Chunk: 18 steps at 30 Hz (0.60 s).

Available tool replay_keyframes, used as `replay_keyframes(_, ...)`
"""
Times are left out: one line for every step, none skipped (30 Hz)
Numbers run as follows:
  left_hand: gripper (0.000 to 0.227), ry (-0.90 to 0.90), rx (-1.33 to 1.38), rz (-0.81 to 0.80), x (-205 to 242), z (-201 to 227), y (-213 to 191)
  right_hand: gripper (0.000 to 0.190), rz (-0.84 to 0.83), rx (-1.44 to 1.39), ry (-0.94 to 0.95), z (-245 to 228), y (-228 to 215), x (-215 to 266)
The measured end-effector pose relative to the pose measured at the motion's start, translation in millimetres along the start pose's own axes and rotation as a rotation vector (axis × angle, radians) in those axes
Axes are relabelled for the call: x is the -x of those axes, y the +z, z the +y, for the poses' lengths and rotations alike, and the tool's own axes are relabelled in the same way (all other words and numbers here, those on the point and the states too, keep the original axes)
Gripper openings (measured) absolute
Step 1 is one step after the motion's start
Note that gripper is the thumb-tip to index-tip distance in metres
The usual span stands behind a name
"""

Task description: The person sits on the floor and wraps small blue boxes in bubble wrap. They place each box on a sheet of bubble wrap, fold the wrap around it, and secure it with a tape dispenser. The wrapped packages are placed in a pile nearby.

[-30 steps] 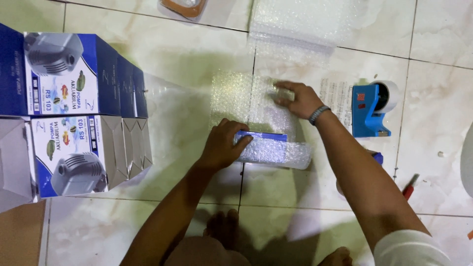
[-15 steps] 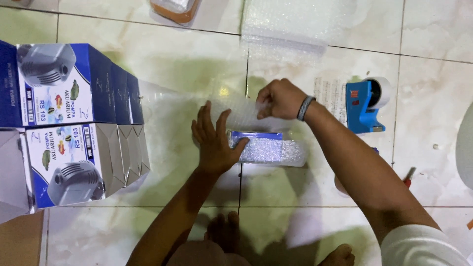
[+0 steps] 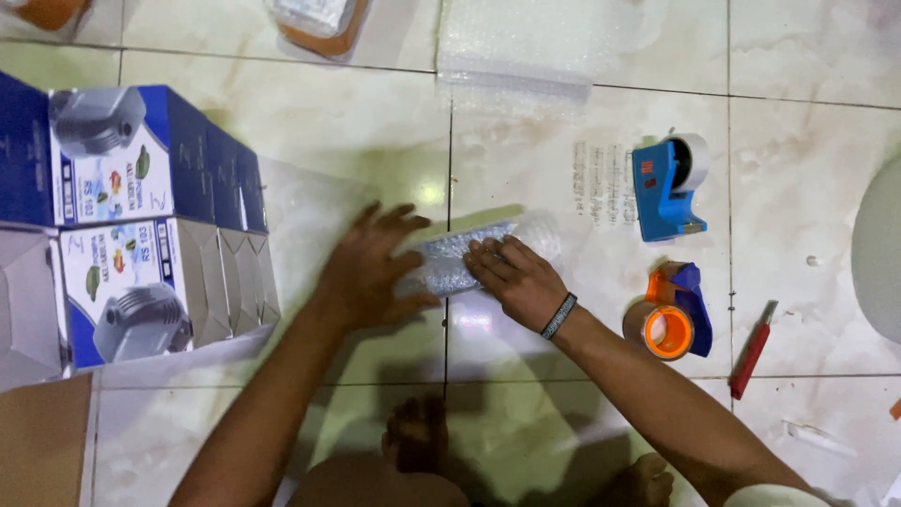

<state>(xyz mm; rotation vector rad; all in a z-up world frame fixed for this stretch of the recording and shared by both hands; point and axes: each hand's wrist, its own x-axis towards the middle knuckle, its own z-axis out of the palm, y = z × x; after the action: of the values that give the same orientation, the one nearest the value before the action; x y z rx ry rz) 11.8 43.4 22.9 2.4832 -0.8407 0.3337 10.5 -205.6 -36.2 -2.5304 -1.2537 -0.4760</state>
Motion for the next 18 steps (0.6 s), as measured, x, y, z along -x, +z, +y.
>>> replay_keyframes(0.063,0.036,-0.068,-0.159,-4,14,11,0.025,0.005,-0.015,-0.039,4,3,-1)
replay_keyframes(0.094,0.069,-0.137,-0.314,-6,29,23,0.023,0.005,-0.029,-0.082,9,6,-2)
replay_keyframes(0.094,0.085,-0.138,-0.312,4,24,40,0.023,0.011,-0.017,-0.072,13,0,-6)
replay_keyframes(0.075,0.122,-0.199,-0.21,15,22,60,0.028,-0.014,-0.026,-0.075,18,-9,-7)
replay_keyframes(0.055,0.158,-0.257,-0.107,25,19,80,0.034,-0.038,-0.036,-0.076,23,-17,-8)
replay_keyframes(0.055,0.177,-0.244,-0.102,28,21,85,0.034,-0.042,-0.019,-0.061,43,-19,8)
replay_keyframes(0.052,0.14,-0.252,-0.086,31,22,90,0.042,-0.049,0.019,0.145,62,-22,24)
replay_keyframes(0.049,0.106,-0.264,-0.069,32,23,94,0.055,-0.047,0.06,0.35,83,-25,39)
replay_keyframes(0.049,0.128,-0.256,-0.063,30,25,99,0.055,-0.043,0.078,0.365,106,-43,57)
replay_keyframes(0.047,0.117,-0.228,-0.045,31,26,103,0.062,0.098,0.184,0.652,127,-57,73)
replay_keyframes(0.045,0.106,-0.2,-0.028,33,27,106,0.076,0.247,0.291,0.935,147,-72,90)
replay_keyframes(0.045,0.108,-0.195,-0.029,31,29,111,0.076,0.244,0.294,0.937,165,-59,113)
replay_keyframes(0.044,0.079,-0.161,-0.001,30,31,115,0.074,0.117,0.143,1.254,183,-47,136)
replay_keyframes(0.043,0.046,-0.129,0.027,30,32,119,0.073,-0.022,-0.023,1.559,201,-32,157)
replay_keyframes(0.043,0.043,-0.127,0.026,31,32,123,0.073,-0.026,-0.022,1.56,194,-36,145)
replay_keyframes(0.043,0.026,-0.095,0.034,32,32,126,0.062,0.024,-0.041,1.548,190,-37,130)
replay_keyframes(0.042,0.009,-0.063,0.043,33,32,129,0.052,0.074,-0.06,1.535,185,-38,115)
replay_keyframes(0.042,-0.001,-0.065,0.041,35,32,130,0.052,0.065,-0.064,1.531,189,-36,106)
